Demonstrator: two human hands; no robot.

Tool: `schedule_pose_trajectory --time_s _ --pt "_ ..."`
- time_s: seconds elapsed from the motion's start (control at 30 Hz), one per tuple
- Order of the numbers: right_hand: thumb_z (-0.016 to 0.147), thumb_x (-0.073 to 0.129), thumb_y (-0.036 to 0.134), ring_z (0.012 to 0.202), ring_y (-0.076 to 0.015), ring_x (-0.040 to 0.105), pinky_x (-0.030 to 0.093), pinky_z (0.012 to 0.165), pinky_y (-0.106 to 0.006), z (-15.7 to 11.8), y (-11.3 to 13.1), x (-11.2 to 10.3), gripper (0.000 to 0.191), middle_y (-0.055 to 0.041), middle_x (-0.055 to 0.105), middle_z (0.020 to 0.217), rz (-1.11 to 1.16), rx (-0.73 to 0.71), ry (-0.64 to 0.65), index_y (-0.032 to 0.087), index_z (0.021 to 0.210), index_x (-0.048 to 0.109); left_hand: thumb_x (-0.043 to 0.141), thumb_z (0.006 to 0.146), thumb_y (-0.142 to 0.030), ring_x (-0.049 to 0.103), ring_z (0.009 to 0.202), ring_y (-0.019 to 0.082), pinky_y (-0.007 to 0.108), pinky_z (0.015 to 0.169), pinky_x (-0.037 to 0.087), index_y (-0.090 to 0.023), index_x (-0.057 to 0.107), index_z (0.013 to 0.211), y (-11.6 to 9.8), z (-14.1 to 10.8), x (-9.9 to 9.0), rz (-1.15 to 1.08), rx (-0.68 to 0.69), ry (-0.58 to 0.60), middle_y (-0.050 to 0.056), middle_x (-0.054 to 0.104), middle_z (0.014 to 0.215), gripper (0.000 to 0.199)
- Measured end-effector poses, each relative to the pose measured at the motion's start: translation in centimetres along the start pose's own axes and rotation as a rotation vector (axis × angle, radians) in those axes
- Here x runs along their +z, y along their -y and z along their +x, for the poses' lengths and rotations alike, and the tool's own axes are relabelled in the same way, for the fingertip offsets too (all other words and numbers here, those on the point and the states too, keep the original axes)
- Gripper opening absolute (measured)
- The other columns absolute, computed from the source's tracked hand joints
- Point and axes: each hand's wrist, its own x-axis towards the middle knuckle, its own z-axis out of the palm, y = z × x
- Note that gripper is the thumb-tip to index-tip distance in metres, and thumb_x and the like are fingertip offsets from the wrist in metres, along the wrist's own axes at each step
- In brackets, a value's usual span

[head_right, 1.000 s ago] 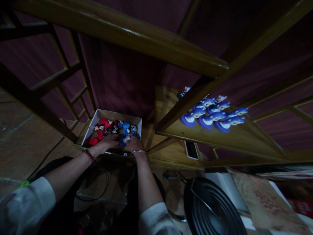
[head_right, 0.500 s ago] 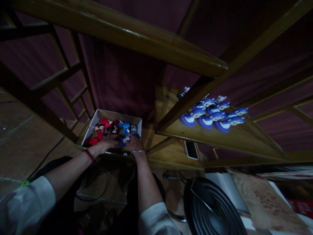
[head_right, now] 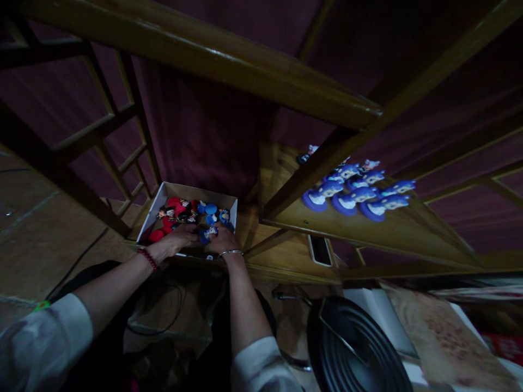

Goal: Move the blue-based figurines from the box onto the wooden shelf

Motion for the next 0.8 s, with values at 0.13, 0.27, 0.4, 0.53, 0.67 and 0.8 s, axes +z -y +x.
schedule_pose_trajectory --time_s 0.13,0.27,0.4,0.53,0.67,0.8 --pt "0.072 0.051 0.023 0.079 -0.0139 0.056 0.04 0.07 -0.023 -0.02 0.14 -0.03 0.032 -0.0018 0.06 0.091 0.003 0.0 0.005 0.022 0.103 0.049 0.055 0.057 -0.002 0.058 0.059 0.01 0.025 0.063 0.049 -0.01 0.056 0.073 0.05 0.09 -0.05 0.027 0.008 -0.013 0.0 0.061 0.062 0.018" --pt "0.071 0.052 0.023 0.079 -0.0139 0.055 0.04 0.069 -0.023 -0.02 0.18 -0.03 0.031 -0.0017 0.06 0.091 0.012 0.0 -0.005 0.023 0.102 0.05 0.056 0.056 -0.003 0.058 0.061 0.012 0.027 0.065 0.049 -0.009 0.057 0.072 0.0 0.03 -0.07 0.068 0.027 -0.012 0.001 0.061 0.064 0.017" --pt "0.07 0.053 0.023 0.077 -0.0132 0.055 0.04 0.068 -0.023 0.15 -0.03 0.12 0.03 -0.0007 0.06 0.088 0.034 -0.005 -0.005 0.023 0.1 0.051 0.061 0.054 -0.007 0.058 0.061 0.011 0.026 0.065 0.049 -0.01 0.058 0.071 0.0 0.04 -0.08 0.067 0.033 -0.018 0.001 0.062 0.064 0.017" --pt "0.07 0.052 0.023 0.075 -0.0123 0.055 0.04 0.067 -0.022 0.36 -0.26 0.3 0.029 0.0002 0.059 0.086 0.044 -0.022 -0.01 0.024 0.099 0.05 0.062 0.054 -0.009 0.058 0.058 0.011 0.026 0.063 0.048 -0.01 0.058 0.071 0.16 0.24 -0.1 0.055 0.022 -0.015 0.001 0.062 0.061 0.017" --pt "0.07 0.051 0.022 0.074 -0.0118 0.054 0.04 0.067 -0.022 0.49 -0.37 0.42 0.028 0.0002 0.059 0.084 0.075 -0.042 -0.015 0.023 0.098 0.051 0.059 0.056 -0.009 0.058 0.058 0.012 0.027 0.064 0.048 -0.01 0.058 0.069 0.15 0.2 -0.1 0.09 0.037 -0.015 0.001 0.062 0.062 0.013" --pt "0.07 0.052 0.021 0.071 -0.0111 0.054 0.04 0.065 -0.021 0.59 -0.45 0.5 0.028 0.001 0.059 0.081 0.078 -0.048 -0.012 0.023 0.097 0.052 0.057 0.058 -0.008 0.058 0.061 0.011 0.024 0.063 0.048 -0.01 0.058 0.071 -0.01 0.04 -0.03 0.144 0.043 -0.029 0.001 0.063 0.064 0.013"
